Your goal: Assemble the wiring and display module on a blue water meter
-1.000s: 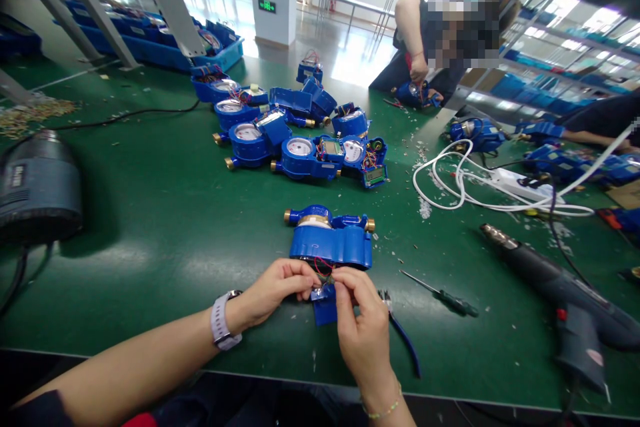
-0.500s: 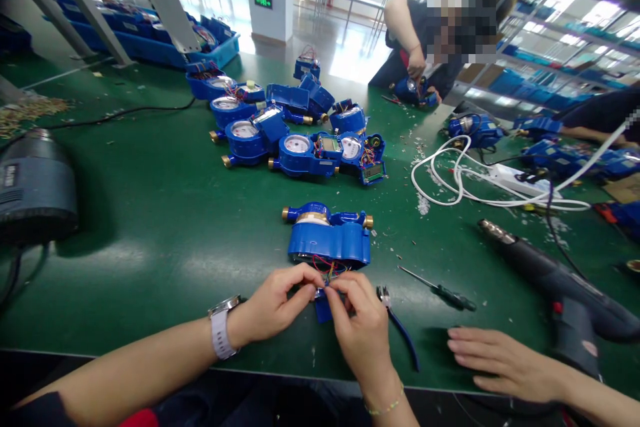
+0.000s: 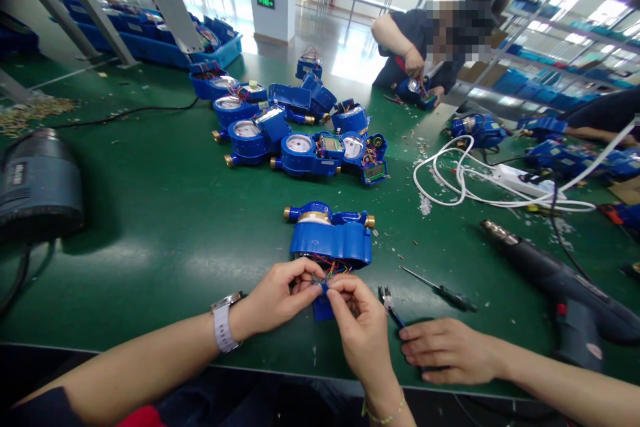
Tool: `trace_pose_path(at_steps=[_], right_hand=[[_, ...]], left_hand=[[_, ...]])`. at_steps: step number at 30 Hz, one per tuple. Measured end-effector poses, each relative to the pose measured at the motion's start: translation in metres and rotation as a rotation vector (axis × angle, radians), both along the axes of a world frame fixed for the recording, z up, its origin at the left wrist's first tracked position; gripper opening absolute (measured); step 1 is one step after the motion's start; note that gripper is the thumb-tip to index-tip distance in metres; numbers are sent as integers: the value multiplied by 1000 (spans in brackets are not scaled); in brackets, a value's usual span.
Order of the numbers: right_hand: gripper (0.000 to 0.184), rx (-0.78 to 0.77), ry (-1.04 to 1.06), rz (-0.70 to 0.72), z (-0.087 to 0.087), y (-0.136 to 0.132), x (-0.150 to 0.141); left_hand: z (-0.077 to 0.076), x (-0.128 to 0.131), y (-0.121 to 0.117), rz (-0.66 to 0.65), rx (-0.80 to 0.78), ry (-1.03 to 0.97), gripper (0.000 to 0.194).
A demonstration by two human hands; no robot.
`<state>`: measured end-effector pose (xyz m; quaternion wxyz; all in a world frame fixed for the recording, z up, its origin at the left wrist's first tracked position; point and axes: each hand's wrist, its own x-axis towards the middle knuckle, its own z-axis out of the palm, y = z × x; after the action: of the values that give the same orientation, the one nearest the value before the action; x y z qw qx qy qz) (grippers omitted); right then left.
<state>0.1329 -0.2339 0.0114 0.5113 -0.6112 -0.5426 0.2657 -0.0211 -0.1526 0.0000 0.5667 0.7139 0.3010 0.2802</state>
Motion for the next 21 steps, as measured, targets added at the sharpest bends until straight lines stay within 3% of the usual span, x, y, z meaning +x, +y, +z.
trace_pose_path(at_steps=[5, 11, 21], right_hand=[[5, -19, 55, -12, -2, -2, -4], [6, -16, 148, -34, -3, -3, -6], [14, -95, 377, -38, -6, -5, -7]], left_hand=[[-4, -1, 0, -36, 106, -49, 27], [-6, 1, 2, 20, 69, -27, 15], [-4, 3, 0, -23, 118, 27, 20]])
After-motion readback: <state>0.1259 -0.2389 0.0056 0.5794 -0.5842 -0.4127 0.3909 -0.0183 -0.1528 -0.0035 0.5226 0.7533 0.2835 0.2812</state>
